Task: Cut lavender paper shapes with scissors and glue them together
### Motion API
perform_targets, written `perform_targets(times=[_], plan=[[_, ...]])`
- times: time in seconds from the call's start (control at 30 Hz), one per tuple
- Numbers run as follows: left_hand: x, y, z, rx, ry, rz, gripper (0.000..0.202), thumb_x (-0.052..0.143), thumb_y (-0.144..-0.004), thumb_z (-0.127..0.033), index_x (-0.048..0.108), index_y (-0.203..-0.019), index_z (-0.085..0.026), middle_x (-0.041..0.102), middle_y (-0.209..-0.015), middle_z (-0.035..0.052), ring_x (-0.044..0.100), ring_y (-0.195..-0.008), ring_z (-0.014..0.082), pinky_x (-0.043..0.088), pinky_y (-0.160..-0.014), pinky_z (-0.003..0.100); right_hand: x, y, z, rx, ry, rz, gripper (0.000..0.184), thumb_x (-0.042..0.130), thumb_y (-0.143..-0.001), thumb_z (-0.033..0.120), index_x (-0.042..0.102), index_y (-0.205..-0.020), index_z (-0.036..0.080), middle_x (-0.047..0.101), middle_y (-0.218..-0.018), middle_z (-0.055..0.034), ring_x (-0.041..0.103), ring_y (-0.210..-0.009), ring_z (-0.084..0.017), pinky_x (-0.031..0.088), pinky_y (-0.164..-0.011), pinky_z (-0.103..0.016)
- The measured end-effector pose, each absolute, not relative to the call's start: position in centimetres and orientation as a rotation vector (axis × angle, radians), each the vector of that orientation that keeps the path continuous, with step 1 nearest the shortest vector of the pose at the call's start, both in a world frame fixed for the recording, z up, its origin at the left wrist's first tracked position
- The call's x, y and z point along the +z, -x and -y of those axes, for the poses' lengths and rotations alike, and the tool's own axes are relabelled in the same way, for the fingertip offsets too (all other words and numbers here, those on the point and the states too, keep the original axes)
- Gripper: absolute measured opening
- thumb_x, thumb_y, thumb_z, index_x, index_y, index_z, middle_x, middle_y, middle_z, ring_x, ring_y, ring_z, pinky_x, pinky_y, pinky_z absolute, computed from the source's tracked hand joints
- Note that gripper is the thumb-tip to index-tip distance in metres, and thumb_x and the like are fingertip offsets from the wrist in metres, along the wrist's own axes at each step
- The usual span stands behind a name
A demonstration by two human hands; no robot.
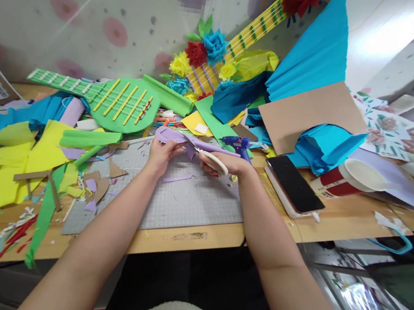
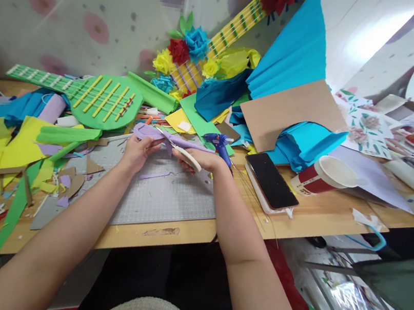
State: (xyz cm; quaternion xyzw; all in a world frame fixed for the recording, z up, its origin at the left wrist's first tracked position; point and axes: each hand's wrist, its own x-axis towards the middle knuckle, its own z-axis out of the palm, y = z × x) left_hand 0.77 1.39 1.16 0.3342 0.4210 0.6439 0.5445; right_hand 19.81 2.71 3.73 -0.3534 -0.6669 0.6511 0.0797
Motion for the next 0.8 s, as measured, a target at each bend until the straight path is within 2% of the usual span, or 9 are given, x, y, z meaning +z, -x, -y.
perform_targets(times=[0.2, 0.5, 0.8], plan=[[1.07, -0.61, -1.42, 1.519, -0.805, -0.995, 0.046, 0.061, -0.061, -0.012, 0.052, -0.106, -0.018, 0.068, -0.090, 0.0050, 0.067, -0.075, 0.0175, 0.054, -0.059, 0.022, 3.83, -19.79, -2.72, 1.964, 1.061, 1.990, 0.044, 0.047, -0.077, 0.060, 0.045, -0.067, 0.017, 0.036, -0.051, 0.0058, 0.034, -0.041, -0.004, 0.028, -0.036, -0.018], [1.08, -0.58, -1.44, 1.514, -0.779, -0.984, 0.032, 0.061, -0.060, -0.012, 0.055, -0.092, -0.015, 0.067, -0.086, 0.0051, 0.067, -0.074, 0.0177, 0.053, -0.056, 0.021, 4.16, -19.90, -2.69, 1.960, 1.116, 1.953, 0.043, 0.050, -0.076, 0.058, 0.043, -0.067, 0.017, 0.034, -0.050, 0.0073, 0.033, -0.039, -0.003, 0.026, -0.035, -0.017], [0.89, -0.36, -1.47, 1.505, -0.757, -0.978, 0.027, 0.061, -0.061, -0.013, 0.055, -0.087, -0.015, 0.067, -0.086, 0.0057, 0.067, -0.077, 0.0185, 0.054, -0.061, 0.024, 3.99, -19.84, -2.86, 1.833, 1.194, 2.022, 0.042, 0.055, -0.074, 0.055, 0.040, -0.064, 0.017, 0.035, -0.049, 0.0071, 0.034, -0.038, -0.003, 0.028, -0.035, -0.018]])
